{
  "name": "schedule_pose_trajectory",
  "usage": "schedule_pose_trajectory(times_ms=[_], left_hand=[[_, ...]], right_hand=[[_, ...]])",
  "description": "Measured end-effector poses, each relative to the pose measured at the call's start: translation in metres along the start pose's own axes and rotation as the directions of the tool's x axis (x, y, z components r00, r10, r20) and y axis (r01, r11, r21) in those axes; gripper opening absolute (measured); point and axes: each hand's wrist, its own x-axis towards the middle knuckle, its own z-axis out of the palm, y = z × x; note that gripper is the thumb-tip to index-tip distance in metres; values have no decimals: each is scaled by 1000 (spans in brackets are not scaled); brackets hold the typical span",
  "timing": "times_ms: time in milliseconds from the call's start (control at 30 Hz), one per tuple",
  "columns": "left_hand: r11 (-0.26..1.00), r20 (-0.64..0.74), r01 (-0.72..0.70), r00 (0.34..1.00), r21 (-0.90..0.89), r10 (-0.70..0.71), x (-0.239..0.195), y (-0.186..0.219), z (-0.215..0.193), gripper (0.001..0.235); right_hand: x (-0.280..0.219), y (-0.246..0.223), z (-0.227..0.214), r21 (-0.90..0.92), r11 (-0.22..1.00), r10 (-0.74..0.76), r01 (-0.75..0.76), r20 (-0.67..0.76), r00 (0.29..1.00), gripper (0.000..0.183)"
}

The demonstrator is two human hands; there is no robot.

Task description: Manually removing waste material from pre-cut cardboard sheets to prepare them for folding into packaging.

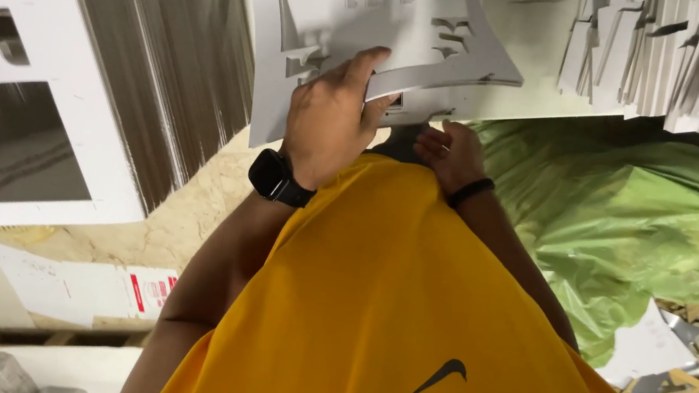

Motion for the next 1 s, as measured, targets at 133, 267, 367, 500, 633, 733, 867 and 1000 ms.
schedule_pose_trajectory(times_ms=[133,267,367,500,633,733,867,1000], left_hand=[[998,58,48,997,-48,-46,5,1,-8,48],[998,67,14,998,-53,-10,0,-8,1,53],[993,55,10,999,-120,-3,-1,-12,2,55],[986,40,3,999,-167,4,0,-3,-12,55],[987,12,-14,1000,-158,17,3,-7,-9,54],[986,2,0,1000,-169,1,4,-7,-9,53],[980,-116,-110,989,-166,91,2,-9,-9,51],[979,-109,-87,992,-186,67,2,-5,-13,47]], right_hand=[[-14,9,35,98,994,46,-51,55,997,42],[-26,21,52,184,983,13,-23,54,998,32],[-73,3,70,181,983,17,-20,18,1000,26],[-44,20,67,157,986,-56,56,-6,998,32],[-56,14,75,194,981,29,-20,-42,999,44],[-73,4,86,210,977,43,-32,-47,998,36],[-140,-33,112,-28,1000,3,-5,-73,997,32],[-108,-24,93,-3,997,-77,77,-27,997,30]])
